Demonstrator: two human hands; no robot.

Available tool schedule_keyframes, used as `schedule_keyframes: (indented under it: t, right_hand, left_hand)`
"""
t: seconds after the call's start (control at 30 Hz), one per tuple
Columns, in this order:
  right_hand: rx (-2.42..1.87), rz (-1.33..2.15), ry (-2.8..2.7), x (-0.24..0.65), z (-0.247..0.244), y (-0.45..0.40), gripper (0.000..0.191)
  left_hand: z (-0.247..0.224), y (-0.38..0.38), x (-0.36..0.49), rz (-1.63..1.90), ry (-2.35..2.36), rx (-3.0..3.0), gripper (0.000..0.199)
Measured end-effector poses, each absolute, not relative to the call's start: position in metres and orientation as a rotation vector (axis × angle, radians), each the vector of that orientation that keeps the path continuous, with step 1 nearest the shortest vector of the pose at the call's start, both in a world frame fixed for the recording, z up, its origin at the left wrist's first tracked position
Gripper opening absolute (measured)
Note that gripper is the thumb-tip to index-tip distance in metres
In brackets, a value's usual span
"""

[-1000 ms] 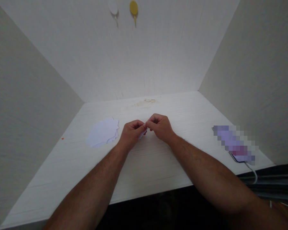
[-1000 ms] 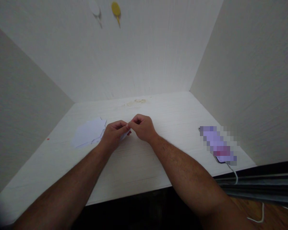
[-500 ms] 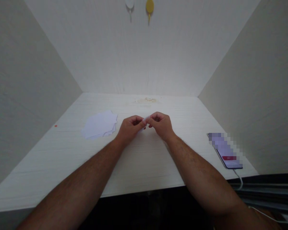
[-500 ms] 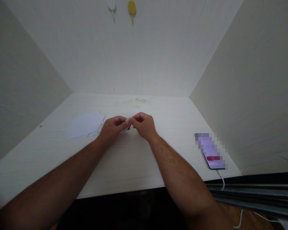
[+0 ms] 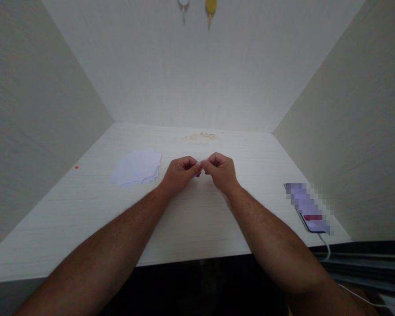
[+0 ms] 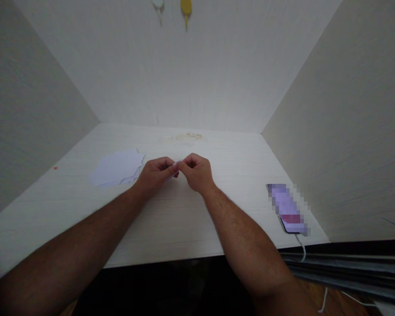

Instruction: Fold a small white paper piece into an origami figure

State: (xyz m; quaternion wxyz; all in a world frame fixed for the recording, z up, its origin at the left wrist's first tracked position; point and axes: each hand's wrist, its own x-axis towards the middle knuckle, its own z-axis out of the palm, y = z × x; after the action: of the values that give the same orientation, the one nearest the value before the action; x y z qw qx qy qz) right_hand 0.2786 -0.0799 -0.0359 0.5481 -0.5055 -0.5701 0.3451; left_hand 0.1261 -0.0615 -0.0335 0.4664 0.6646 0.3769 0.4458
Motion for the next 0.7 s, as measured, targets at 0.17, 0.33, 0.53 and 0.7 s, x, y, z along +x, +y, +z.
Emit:
schedule_keyframes:
  t: [0.17, 0.33, 0.53, 0.7]
  right_hand:
    - [-1.177, 0.835, -1.305, 0.277, -0.037, -0.080, 0.023]
    - [-1.174, 0.879, -1.274, 0.278, -0.039, -0.077, 0.022]
    - [-1.215, 0.900, -1.220, 0.284, -0.039, -0.070, 0.019]
    - [-1.196, 0.971, -1.250, 0.283, -0.034, -0.071, 0.021]
  left_hand:
    - [-0.033, -0.061, 0.127, 1.077, 0.944, 1.654, 0.032]
    - [-0.033, -0.060, 0.127, 1.063, 0.959, 1.668, 0.029]
    - [-0.038, -0.061, 0.129, 1.024, 0.946, 1.587, 0.024]
    - [-0.040, -0.059, 0.128, 1.055, 1.028, 1.577, 0.025]
